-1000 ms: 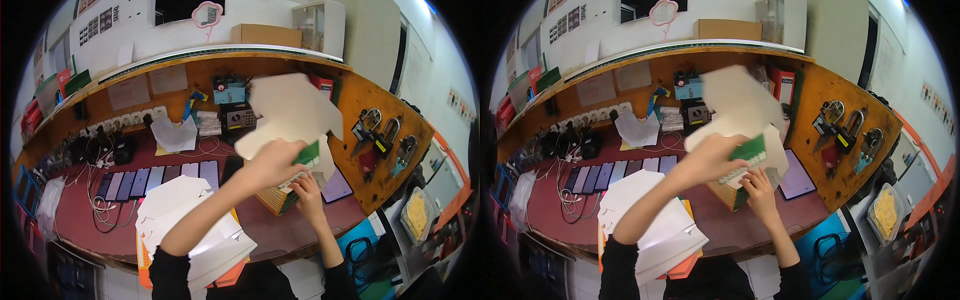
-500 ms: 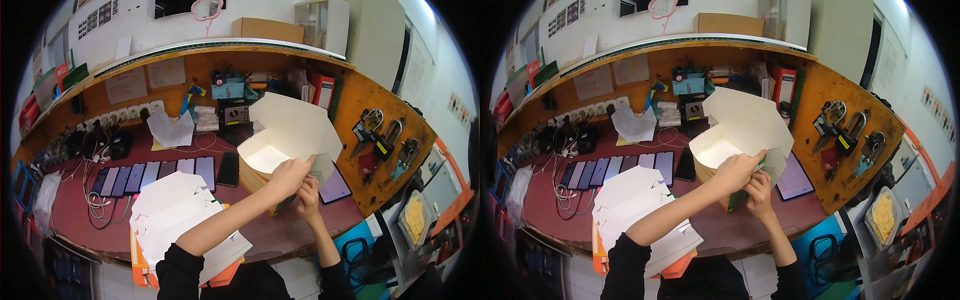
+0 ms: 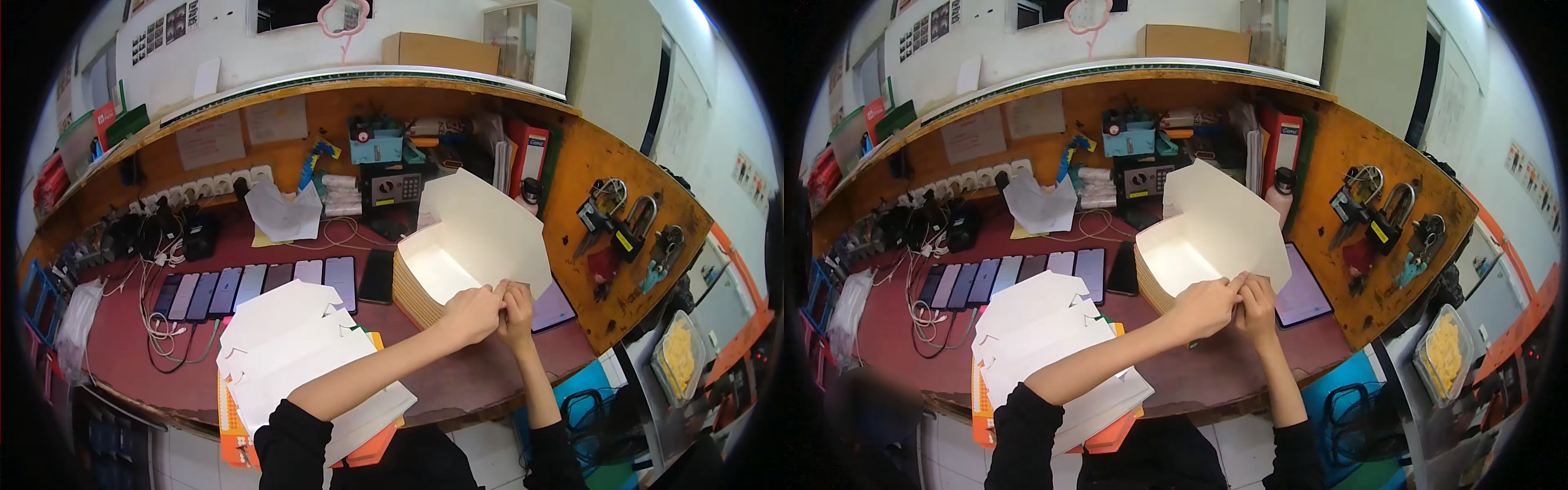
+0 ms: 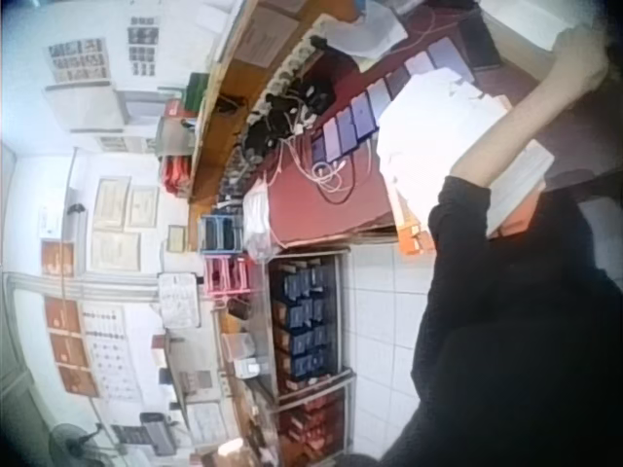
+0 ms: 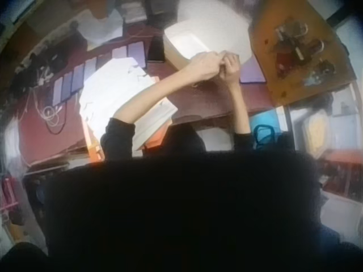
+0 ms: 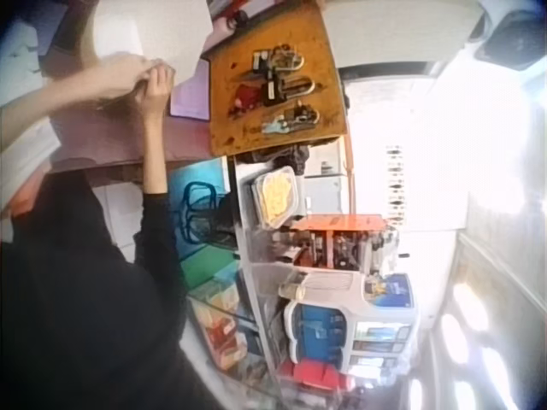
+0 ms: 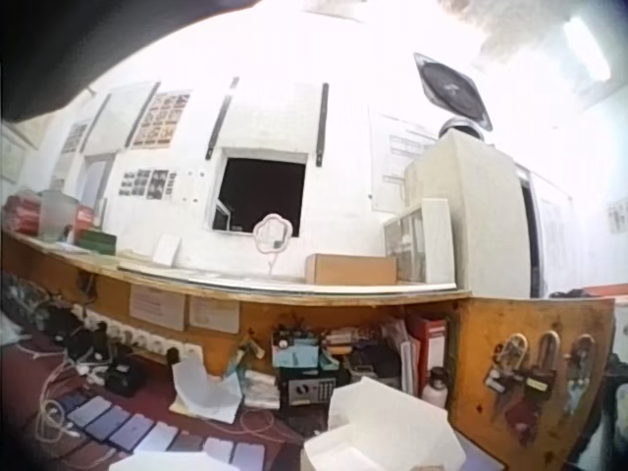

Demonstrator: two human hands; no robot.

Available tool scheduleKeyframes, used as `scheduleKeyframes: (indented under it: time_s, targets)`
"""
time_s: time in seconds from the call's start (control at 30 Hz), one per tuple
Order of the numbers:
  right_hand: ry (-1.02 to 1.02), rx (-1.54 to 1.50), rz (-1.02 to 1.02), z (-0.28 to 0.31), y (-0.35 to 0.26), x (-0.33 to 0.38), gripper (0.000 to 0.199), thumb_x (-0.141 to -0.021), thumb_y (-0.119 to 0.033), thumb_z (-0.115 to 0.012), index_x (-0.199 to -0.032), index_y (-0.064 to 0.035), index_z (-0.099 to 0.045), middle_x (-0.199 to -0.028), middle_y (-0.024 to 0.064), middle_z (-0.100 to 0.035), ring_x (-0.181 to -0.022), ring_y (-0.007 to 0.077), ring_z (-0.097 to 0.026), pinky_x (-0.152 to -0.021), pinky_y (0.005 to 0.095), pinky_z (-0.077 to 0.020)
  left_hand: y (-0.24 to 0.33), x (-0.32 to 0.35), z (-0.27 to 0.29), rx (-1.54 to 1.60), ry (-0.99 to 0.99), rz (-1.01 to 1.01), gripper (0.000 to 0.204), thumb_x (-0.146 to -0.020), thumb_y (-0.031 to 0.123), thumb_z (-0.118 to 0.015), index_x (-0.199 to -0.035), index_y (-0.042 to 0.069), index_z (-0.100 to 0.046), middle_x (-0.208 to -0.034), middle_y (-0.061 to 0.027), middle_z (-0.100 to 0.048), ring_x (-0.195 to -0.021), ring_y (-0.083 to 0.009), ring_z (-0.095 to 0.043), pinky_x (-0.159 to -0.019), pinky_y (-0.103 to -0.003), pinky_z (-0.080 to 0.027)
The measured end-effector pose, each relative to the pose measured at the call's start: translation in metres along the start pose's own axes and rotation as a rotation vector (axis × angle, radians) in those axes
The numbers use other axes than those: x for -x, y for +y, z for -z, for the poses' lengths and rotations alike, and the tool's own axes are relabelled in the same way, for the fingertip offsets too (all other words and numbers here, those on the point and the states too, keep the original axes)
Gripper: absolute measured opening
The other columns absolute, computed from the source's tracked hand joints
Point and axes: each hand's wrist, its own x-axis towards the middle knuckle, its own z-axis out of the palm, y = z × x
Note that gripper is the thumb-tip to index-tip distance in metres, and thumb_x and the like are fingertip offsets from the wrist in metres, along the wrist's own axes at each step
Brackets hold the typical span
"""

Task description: The person writes on a receipt with a pen, then folds cardboard blanks into takeaway boxes by hand and stacks them together.

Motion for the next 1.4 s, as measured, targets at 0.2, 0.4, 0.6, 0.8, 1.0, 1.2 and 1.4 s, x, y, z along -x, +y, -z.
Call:
scheduleKeyframes:
  time_s: [0.2,0.4,0.6,0.8,1.0,1.2,1.4]
  targets:
    - [-0.019,-0.069,-0.096,0.011,-0.031,-0.004,0.032,-0.067,0.002,-0.051,-0.099,-0.0016,-0.054,-0.108,0.0156,-0.05,-0.106,0.0362,-0.045,-0.089,0.044,-0.0374,-0.077,-0.056,0.07,-0.398,0.005,0.095,0.034,-0.089,0.036,-0.04,-0.109,0.017,-0.059,-0.123,-0.0138,-0.045,-0.117,-0.0294,-0.039,-0.099,-0.036,-0.027]
    - [-0.245,-0.158,-0.172,0.011,-0.052,-0.027,0.033,-0.069,-0.02,-0.064,-0.1,-0.0104,-0.058,-0.117,0.0162,-0.046,-0.119,0.041,-0.034,-0.095,0.048,-0.0316,-0.203,-0.064,0.037,0.653,-0.049,0.105,0.039,-0.09,0.038,-0.039,-0.11,0.007,-0.052,-0.126,-0.0128,-0.041,-0.117,-0.028,-0.037,-0.1,-0.033,-0.024]
    - [-0.171,0.012,-0.081,-0.016,-0.048,-0.003,0.029,-0.066,-0.022,-0.072,-0.09,-0.012,-0.059,-0.126,0.0161,-0.041,-0.124,0.0432,-0.026,-0.099,0.0581,-0.0214,-0.137,-0.011,0.058,0.254,0.28,0.114,0.04,-0.085,0.031,-0.049,-0.115,0.005,-0.044,-0.121,-0.0143,-0.043,-0.115,-0.0312,-0.038,-0.097,-0.039,-0.029]
    - [-0.064,0.042,-0.075,-0.025,-0.054,0.008,0.042,-0.071,-0.014,-0.067,-0.108,-0.011,-0.048,-0.131,0.0168,-0.034,-0.126,0.0412,-0.024,-0.101,0.0594,-0.0121,-0.052,0.166,0.037,-0.227,-0.129,-0.058,0.065,-0.074,0.041,-0.061,-0.124,0.007,-0.038,-0.131,-0.0194,-0.032,-0.122,-0.041,-0.027,-0.099,-0.052,-0.025]
    - [-0.032,-0.066,-0.073,-0.024,-0.095,0.016,0.047,-0.073,-0.01,-0.063,-0.115,-0.0071,-0.044,-0.131,0.0175,-0.034,-0.126,0.0398,-0.026,-0.102,0.0576,-0.0135,-0.054,0.231,0.041,-0.14,-0.32,0.187,0.067,-0.077,0.044,-0.058,-0.125,0.002,-0.038,-0.131,-0.0202,-0.032,-0.123,-0.0414,-0.027,-0.101,-0.048,-0.025]
    - [-0.129,-0.353,-0.139,-0.021,-0.126,0.006,0.04,-0.072,-0.006,-0.061,-0.111,-0.0065,-0.05,-0.124,0.0153,-0.043,-0.121,0.0358,-0.035,-0.101,0.0496,-0.023,-0.061,0.234,0.043,-0.196,-0.294,0.145,0.056,-0.084,0.041,-0.05,-0.119,-0.003,-0.044,-0.125,-0.0259,-0.039,-0.116,-0.0414,-0.039,-0.092,-0.044,-0.039]
    - [-0.269,-0.694,-0.405,-0.022,-0.148,0.018,0.046,-0.073,-0.002,-0.061,-0.115,-0.0052,-0.046,-0.119,0.0156,-0.046,-0.117,0.032,-0.041,-0.093,0.0441,-0.0368,-0.056,0.215,0.096,-0.276,-0.423,0.234,0.031,-0.089,0.029,-0.043,-0.085,0.0,-0.053,-0.072,-0.0149,-0.061,-0.067,-0.0333,-0.062,-0.058,-0.043,-0.05]
